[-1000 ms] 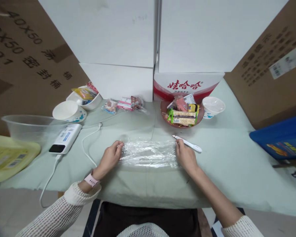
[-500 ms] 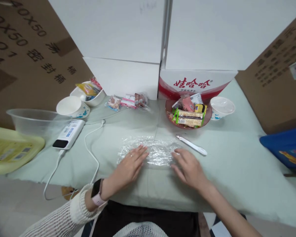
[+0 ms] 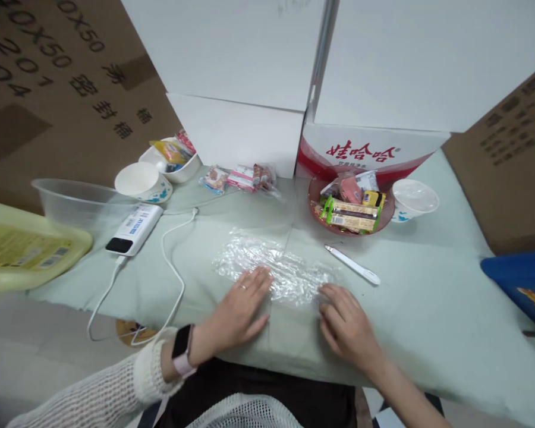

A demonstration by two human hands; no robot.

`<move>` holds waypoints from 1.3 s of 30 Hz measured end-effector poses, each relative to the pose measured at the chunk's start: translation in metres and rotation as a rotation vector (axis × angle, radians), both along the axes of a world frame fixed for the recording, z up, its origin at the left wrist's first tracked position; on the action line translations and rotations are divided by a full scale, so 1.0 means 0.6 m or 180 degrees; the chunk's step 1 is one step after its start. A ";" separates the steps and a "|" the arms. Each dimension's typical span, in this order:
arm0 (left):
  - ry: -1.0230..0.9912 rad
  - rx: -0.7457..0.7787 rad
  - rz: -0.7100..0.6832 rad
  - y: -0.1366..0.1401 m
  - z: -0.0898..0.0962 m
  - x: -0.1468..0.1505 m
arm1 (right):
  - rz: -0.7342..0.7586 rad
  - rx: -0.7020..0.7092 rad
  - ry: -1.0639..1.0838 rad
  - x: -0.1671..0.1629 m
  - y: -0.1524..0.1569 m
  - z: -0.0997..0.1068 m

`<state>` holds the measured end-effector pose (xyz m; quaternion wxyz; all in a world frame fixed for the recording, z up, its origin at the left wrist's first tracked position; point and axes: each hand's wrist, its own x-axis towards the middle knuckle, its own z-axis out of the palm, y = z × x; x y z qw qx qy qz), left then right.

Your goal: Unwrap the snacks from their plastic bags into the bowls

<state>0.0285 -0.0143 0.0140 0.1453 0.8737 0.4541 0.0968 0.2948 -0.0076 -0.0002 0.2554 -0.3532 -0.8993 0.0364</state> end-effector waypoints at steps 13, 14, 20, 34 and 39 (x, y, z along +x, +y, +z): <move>-0.1624 -0.1242 -0.0357 -0.049 0.003 -0.019 | 0.0155 -0.1656 0.0197 0.023 -0.006 0.053; -0.1866 -0.1344 -0.0374 -0.047 0.004 -0.026 | 0.0135 -0.1591 0.0135 0.020 -0.003 0.038; -0.2875 -0.1780 0.0084 -0.040 0.004 -0.027 | 0.0144 -0.1683 0.0788 -0.069 -0.006 0.008; -0.1493 0.0703 0.1397 -0.024 -0.033 -0.015 | -0.1133 -0.1416 0.0525 -0.153 0.057 -0.023; 0.0079 0.0174 0.0307 -0.014 -0.037 -0.021 | -0.1001 -0.0968 0.0148 -0.137 0.051 -0.020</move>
